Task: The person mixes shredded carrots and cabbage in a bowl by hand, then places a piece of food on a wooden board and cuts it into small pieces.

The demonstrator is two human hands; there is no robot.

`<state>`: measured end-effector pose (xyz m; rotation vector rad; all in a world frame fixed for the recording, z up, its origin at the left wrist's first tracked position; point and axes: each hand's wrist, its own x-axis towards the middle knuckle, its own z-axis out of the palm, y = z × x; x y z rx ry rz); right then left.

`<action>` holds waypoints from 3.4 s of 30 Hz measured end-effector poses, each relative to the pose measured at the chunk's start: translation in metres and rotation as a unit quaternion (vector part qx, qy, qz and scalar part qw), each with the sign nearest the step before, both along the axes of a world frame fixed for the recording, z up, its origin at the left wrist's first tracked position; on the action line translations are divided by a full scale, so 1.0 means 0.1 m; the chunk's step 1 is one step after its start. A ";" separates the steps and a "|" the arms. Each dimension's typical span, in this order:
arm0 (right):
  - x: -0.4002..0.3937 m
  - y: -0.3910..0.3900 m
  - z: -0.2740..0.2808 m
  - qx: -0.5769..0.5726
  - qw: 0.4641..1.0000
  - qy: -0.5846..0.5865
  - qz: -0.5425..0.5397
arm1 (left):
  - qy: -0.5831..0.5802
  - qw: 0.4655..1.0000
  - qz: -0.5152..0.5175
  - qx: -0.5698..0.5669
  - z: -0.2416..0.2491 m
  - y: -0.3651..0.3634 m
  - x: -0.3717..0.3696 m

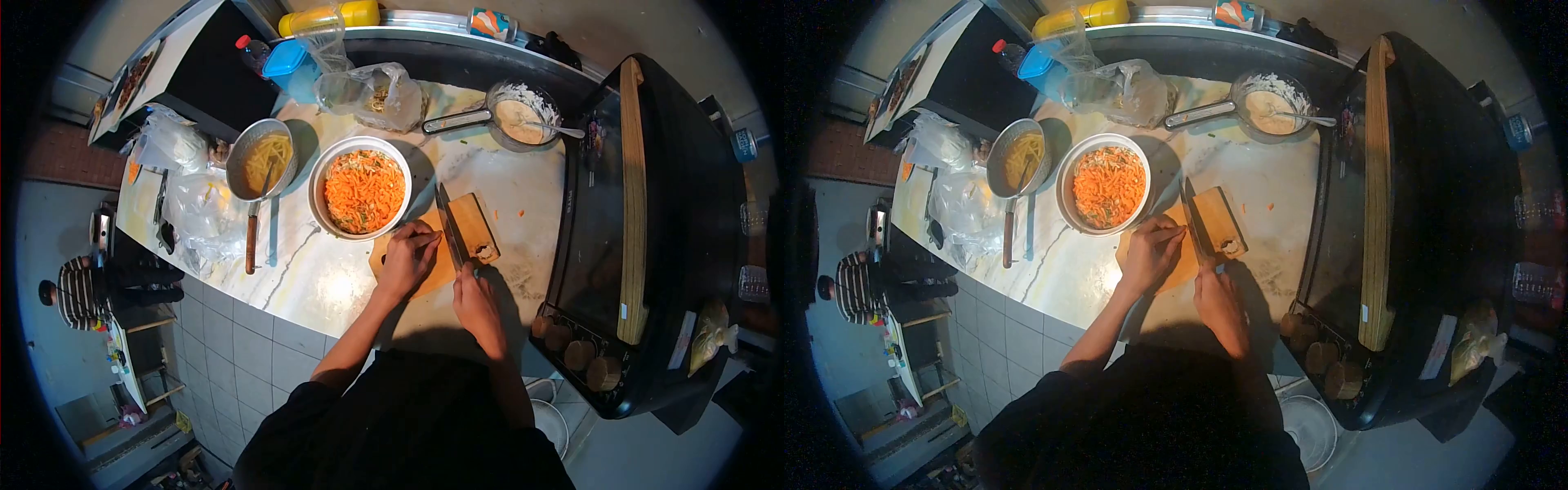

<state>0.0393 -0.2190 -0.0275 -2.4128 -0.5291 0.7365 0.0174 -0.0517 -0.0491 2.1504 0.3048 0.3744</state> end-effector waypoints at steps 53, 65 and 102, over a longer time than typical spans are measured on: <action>-0.02 0.01 0.05 -0.108 0.991 -0.044 0.061 | -0.035 0.999 -0.004 -0.028 -0.12 0.01 -0.02; -0.13 0.01 -0.13 -0.084 0.994 -0.053 0.044 | -0.049 0.999 -0.004 -0.017 -0.17 0.01 -0.01; -0.05 0.05 0.10 -0.097 0.992 -0.044 0.061 | -0.062 0.998 0.014 0.001 -0.15 -0.02 -0.01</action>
